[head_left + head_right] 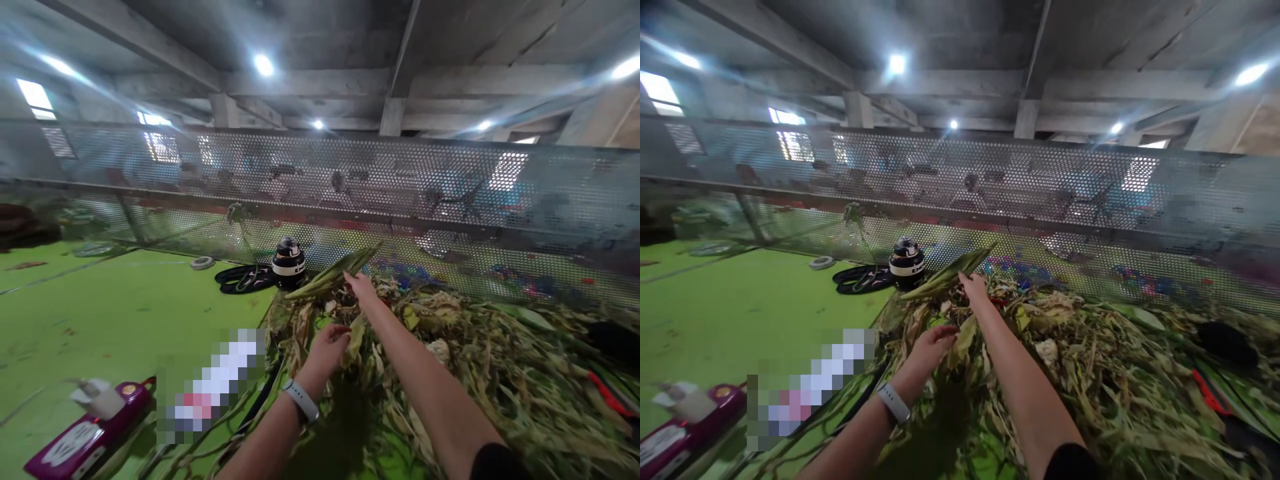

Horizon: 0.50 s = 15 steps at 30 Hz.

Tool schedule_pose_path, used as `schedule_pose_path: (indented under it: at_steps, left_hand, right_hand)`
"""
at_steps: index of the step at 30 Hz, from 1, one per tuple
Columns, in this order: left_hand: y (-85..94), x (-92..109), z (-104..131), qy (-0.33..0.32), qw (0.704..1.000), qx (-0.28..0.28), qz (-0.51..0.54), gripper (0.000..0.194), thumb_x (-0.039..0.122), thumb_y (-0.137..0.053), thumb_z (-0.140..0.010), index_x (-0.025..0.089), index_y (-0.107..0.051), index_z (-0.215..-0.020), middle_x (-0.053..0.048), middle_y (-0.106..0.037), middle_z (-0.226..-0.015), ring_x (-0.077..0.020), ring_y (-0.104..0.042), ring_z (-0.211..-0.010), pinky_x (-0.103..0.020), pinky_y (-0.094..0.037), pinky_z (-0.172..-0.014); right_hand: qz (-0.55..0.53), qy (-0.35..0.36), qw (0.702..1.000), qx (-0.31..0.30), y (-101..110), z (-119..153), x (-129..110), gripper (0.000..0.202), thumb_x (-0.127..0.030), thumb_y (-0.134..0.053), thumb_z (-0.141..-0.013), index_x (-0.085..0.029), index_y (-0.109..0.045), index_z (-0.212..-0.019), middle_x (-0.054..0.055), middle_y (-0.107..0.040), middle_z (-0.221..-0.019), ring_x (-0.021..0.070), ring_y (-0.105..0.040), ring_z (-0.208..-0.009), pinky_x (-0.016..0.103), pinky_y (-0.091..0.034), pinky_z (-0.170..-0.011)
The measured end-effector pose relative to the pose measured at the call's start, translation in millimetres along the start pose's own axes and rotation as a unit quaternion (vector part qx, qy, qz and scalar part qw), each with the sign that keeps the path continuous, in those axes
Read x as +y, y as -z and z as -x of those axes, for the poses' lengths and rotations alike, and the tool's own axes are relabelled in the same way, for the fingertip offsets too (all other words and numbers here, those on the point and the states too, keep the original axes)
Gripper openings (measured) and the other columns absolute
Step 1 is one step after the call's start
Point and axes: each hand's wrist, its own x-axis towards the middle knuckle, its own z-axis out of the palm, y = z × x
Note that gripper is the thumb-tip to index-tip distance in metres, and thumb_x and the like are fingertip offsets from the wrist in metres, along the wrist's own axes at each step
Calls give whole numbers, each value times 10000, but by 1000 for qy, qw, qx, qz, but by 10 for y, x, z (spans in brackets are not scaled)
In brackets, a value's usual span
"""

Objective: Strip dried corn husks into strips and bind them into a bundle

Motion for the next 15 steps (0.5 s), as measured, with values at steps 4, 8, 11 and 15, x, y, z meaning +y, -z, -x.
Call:
schedule_pose_path:
  at_steps: [4, 8, 11, 15]
  left_hand:
    - [87, 250, 52, -103, 992, 75, -12, 315, 287, -546, -760, 172, -576, -1051, -104, -614, -1089, -220, -575, -971, -384, -416, -886]
    - [108, 493, 180, -291, 943, 129, -100, 490, 327, -591, -766, 212, -460, -1224, -106, -464, -1297, -234, -385, -1232, -409, -270, -1039]
    - [-10, 528, 328, -274, 958, 13, -86, 564, 361, -621, -746, 213, -433, -1256, -97, -518, -1256, -233, -473, -1147, -368, -374, -960]
    - [-186, 441, 477, -191, 977, -92, -1, 299, 392, -499, -822, 172, -632, -976, -36, -676, -871, -194, -595, -841, -245, -458, -736]
  right_hand:
    - [-59, 91, 994, 7, 457, 248, -180, 277, -336, -599, -796, -138, -609, -989, 40, -635, -981, 184, -587, -870, 318, -482, -767]
    - [-96, 161, 982, 13, 879, 746, -397, 335, -438, -702, -621, -169, -657, -815, -3, -661, -798, 146, -569, -736, 253, -456, -677]
    - [-94, 188, 978, 12, 1006, 1166, -415, 335, -471, -703, -600, -160, -651, -712, -19, -604, -658, 117, -513, -614, 225, -418, -568]
    - [10, 228, 973, 42, 1048, 1548, -198, 407, -490, -563, -755, -159, -513, -525, -40, -403, -513, 84, -370, -497, 213, -305, -465]
